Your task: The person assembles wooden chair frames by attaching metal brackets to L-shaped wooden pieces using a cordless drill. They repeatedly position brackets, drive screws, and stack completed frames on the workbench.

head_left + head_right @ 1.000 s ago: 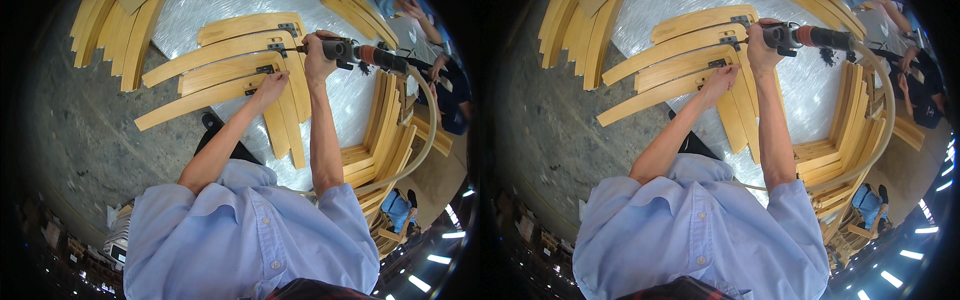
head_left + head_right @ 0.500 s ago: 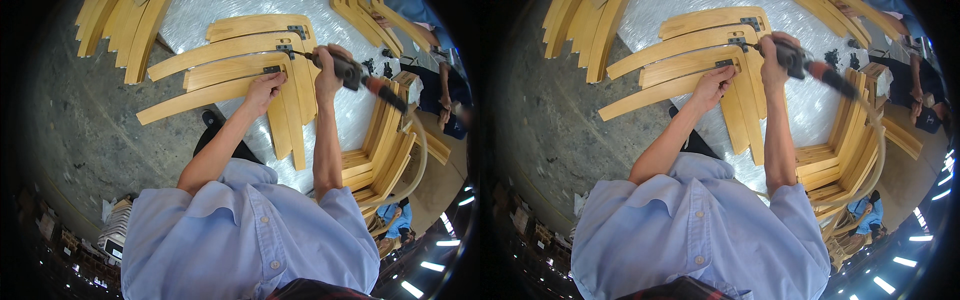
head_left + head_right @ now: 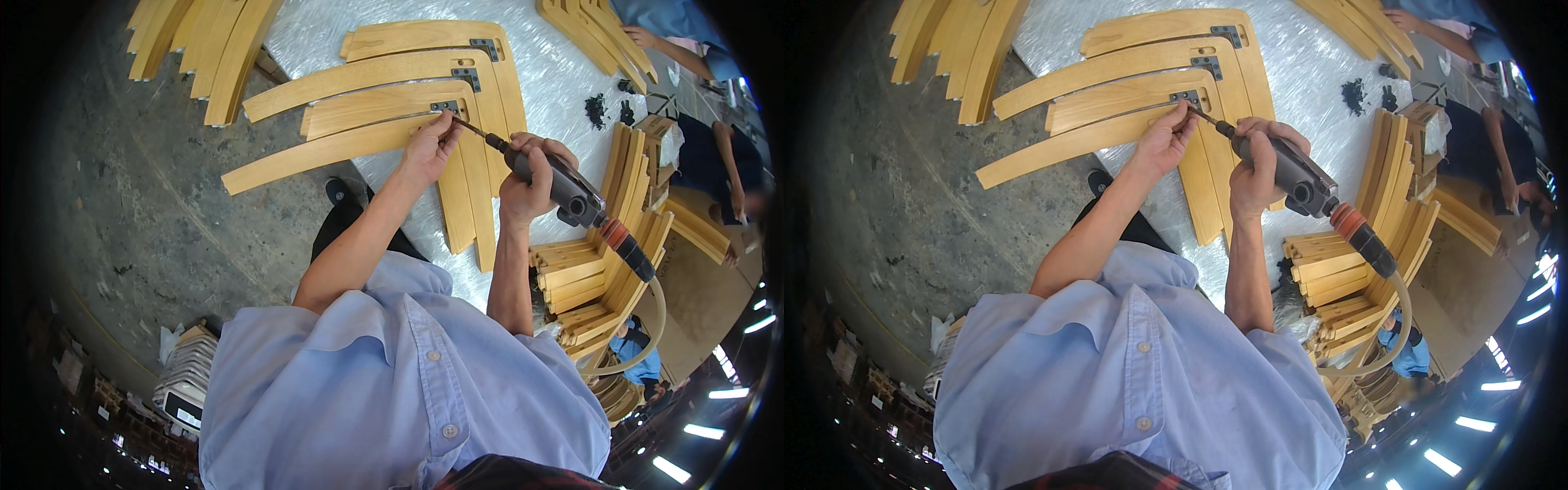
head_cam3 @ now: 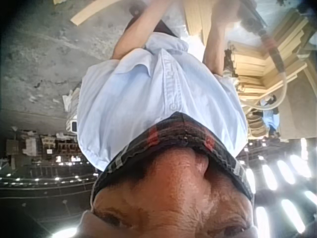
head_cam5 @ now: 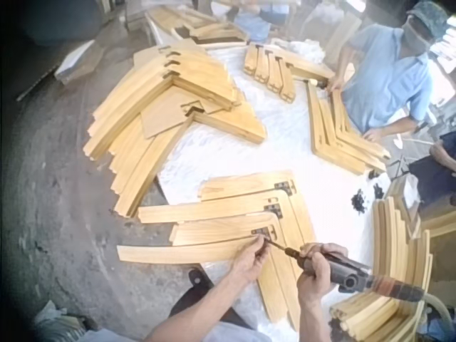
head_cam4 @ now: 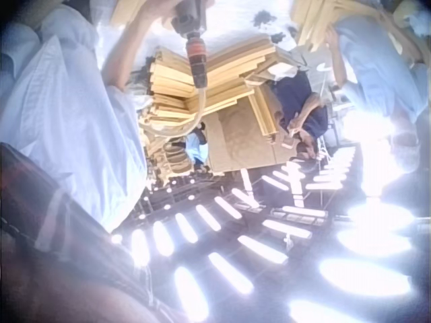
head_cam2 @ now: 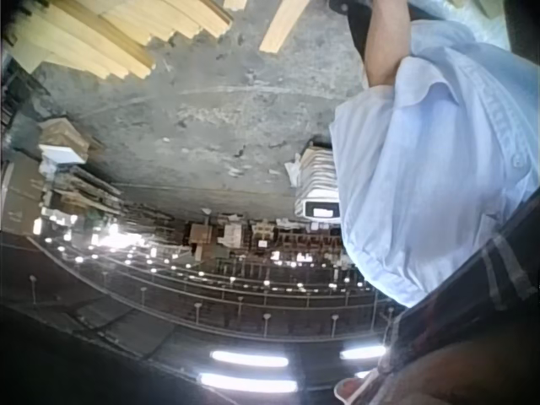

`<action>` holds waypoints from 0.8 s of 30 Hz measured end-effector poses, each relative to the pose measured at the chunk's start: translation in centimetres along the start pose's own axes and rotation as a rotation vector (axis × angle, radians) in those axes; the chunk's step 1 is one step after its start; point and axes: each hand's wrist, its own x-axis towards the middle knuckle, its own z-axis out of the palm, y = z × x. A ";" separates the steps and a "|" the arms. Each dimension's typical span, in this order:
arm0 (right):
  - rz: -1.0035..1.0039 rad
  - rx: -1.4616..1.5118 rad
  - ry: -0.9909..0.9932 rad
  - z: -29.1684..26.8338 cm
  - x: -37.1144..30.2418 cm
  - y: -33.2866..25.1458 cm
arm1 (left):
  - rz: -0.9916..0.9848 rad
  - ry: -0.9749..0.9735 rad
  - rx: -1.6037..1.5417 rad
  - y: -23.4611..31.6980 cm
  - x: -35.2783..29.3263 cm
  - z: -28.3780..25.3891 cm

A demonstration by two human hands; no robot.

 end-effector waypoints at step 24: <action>-0.008 -0.181 -0.161 1.3 -1.6 3.2 | 0.005 -0.030 -0.075 0.8 1.0 -0.7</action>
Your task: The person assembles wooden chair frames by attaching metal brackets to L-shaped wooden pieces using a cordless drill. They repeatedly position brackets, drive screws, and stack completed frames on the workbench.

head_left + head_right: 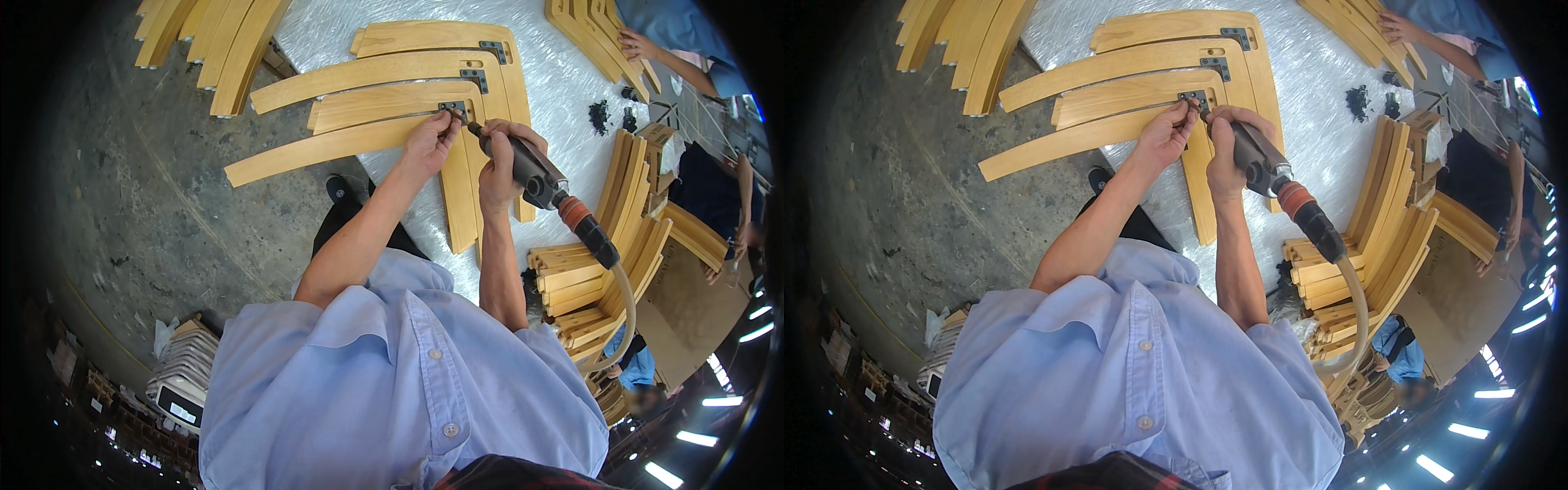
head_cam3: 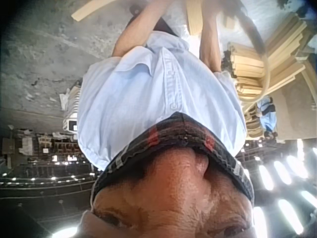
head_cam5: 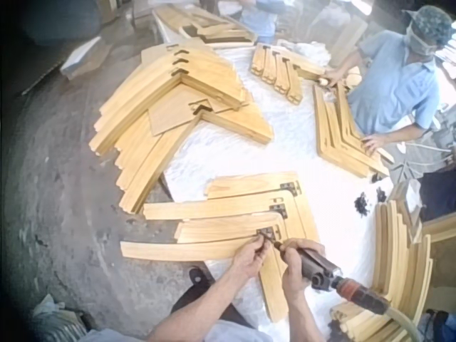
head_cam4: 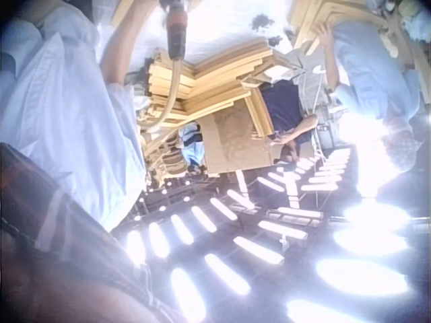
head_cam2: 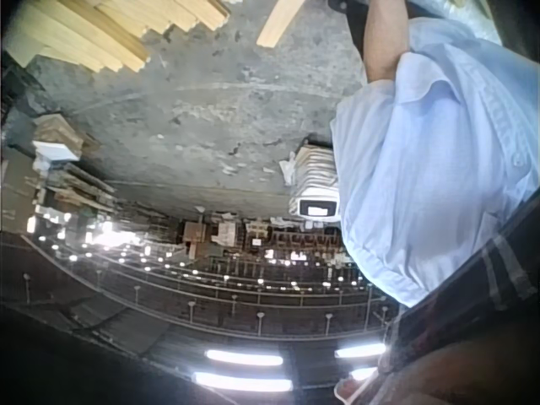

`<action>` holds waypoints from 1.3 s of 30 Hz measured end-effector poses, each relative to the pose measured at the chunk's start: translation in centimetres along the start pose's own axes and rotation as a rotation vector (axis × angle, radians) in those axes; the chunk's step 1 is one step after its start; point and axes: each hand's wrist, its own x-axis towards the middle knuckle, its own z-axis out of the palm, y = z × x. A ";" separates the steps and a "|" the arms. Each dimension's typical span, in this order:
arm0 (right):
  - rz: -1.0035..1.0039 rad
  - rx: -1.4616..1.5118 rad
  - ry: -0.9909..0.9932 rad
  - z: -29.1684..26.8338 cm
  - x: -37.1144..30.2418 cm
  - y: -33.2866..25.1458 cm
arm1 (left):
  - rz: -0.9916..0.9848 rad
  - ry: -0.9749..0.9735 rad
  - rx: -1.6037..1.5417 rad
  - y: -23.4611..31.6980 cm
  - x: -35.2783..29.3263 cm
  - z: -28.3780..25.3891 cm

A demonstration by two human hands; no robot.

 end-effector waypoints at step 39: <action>0.154 -0.123 -0.060 2.2 3.2 0.9 | 0.210 0.109 0.690 3.0 -5.8 0.3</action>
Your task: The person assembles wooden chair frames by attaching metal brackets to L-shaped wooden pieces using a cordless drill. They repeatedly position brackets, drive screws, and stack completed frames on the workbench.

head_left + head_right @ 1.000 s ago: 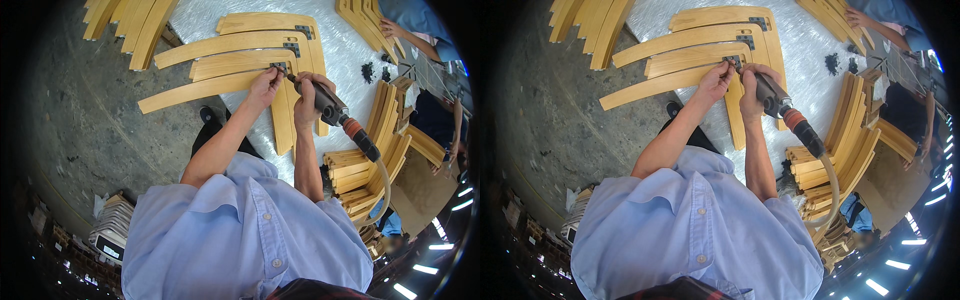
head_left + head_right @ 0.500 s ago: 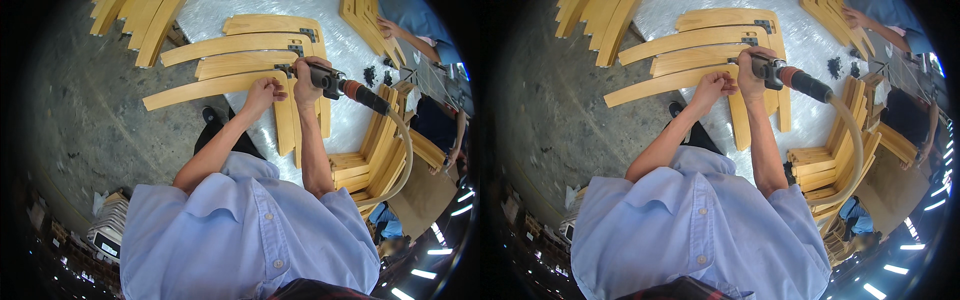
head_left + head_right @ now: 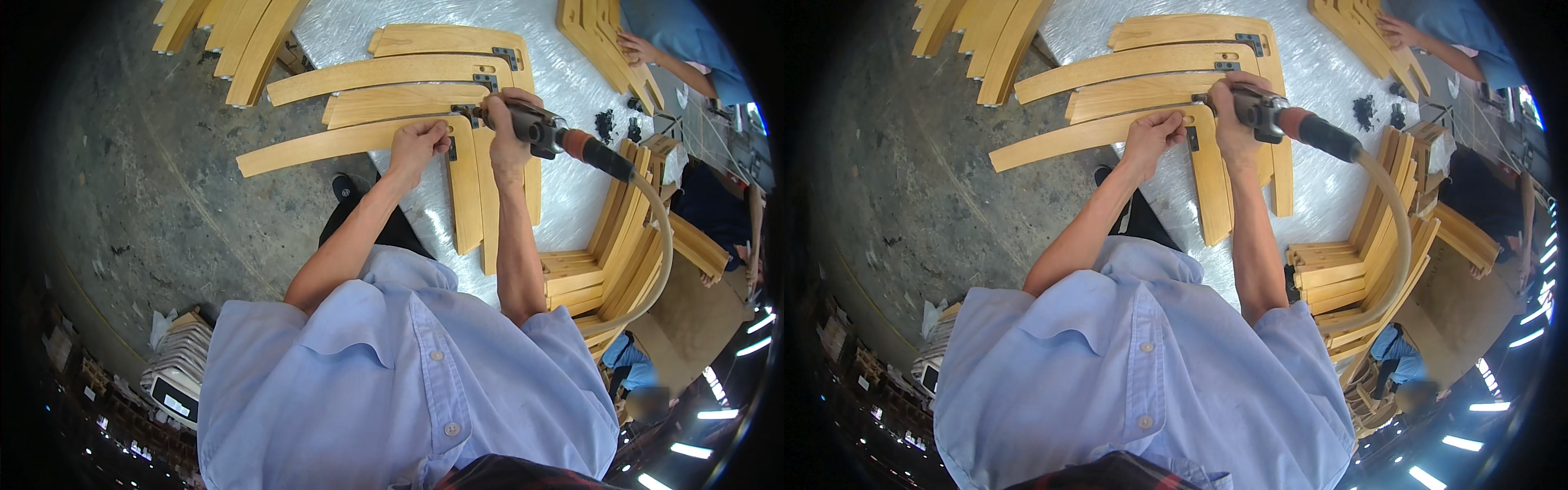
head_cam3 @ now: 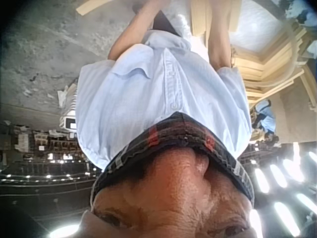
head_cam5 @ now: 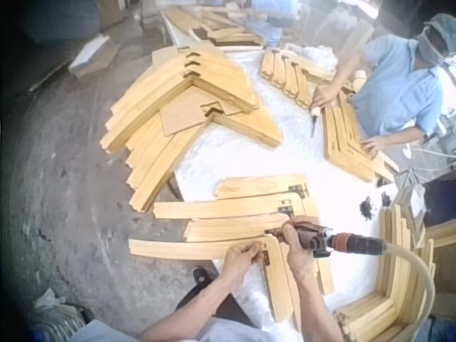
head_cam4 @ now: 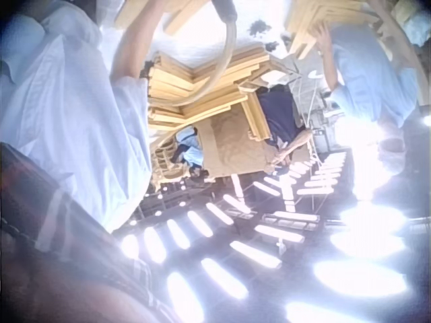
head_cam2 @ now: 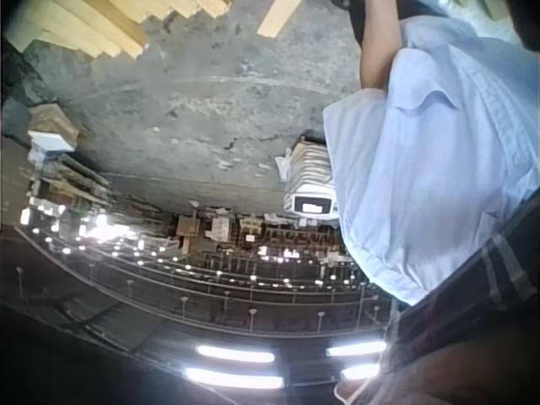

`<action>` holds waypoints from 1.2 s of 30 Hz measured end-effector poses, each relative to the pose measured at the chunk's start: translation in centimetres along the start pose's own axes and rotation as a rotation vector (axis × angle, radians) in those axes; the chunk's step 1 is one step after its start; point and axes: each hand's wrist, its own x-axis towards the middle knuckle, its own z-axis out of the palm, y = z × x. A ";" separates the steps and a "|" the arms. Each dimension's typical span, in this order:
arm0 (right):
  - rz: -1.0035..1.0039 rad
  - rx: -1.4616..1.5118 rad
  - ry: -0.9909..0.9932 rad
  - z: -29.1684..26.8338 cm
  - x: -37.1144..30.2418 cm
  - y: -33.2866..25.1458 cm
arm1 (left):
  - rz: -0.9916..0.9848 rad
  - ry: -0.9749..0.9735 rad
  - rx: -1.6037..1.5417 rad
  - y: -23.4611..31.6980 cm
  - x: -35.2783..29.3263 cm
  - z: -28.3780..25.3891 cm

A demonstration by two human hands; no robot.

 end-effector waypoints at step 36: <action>-0.214 0.170 0.185 -4.9 -4.2 -0.2 | -0.262 -0.225 -0.482 -3.9 4.8 4.7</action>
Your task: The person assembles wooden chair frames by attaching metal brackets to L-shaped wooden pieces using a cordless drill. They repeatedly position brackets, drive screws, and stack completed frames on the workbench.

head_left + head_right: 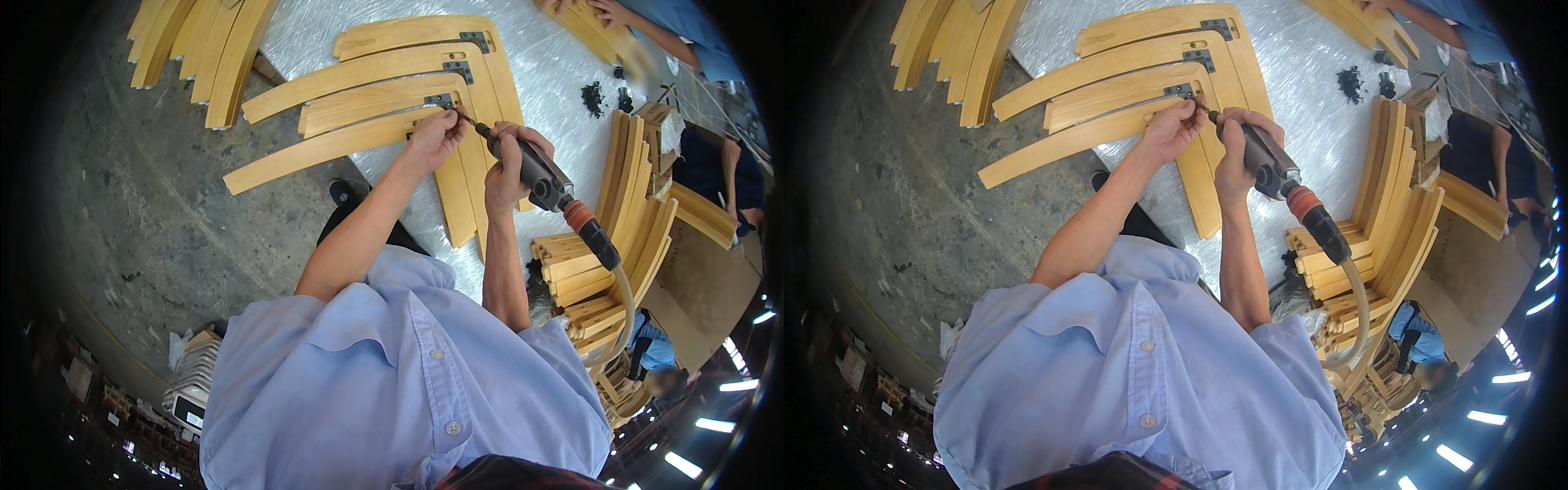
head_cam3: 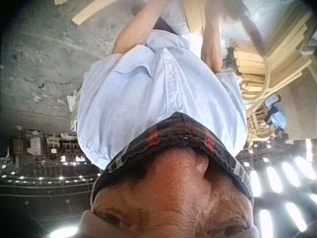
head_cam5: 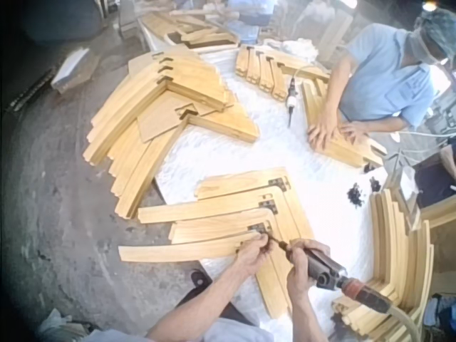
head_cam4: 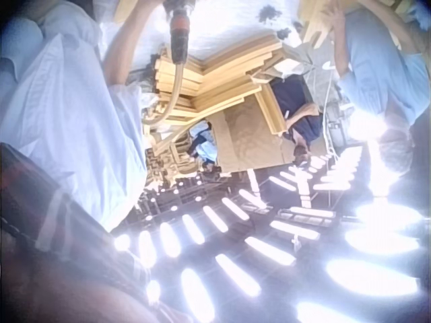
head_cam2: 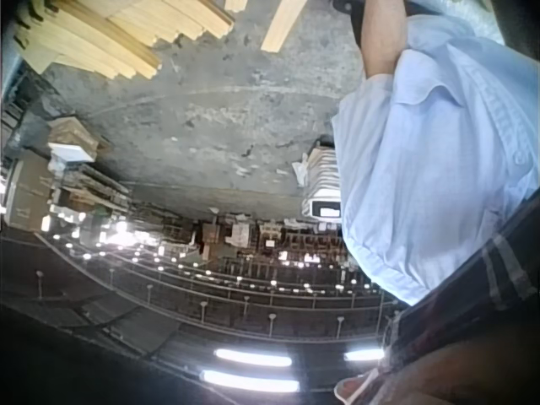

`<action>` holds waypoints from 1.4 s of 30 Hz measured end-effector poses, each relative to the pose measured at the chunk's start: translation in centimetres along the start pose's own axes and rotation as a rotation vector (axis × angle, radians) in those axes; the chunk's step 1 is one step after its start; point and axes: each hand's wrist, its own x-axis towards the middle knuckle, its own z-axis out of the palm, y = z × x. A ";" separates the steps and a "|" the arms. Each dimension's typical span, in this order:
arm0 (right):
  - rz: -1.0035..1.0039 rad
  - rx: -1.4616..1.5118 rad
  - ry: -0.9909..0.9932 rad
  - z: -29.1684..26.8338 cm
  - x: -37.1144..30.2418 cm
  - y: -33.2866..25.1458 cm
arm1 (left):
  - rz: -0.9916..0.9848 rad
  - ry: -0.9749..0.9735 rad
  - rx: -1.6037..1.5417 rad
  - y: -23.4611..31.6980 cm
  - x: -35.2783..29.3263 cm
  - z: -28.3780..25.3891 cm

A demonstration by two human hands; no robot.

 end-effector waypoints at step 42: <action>0.164 -0.195 -0.190 1.8 4.3 3.2 | 0.352 0.184 0.811 4.5 -19.7 -7.6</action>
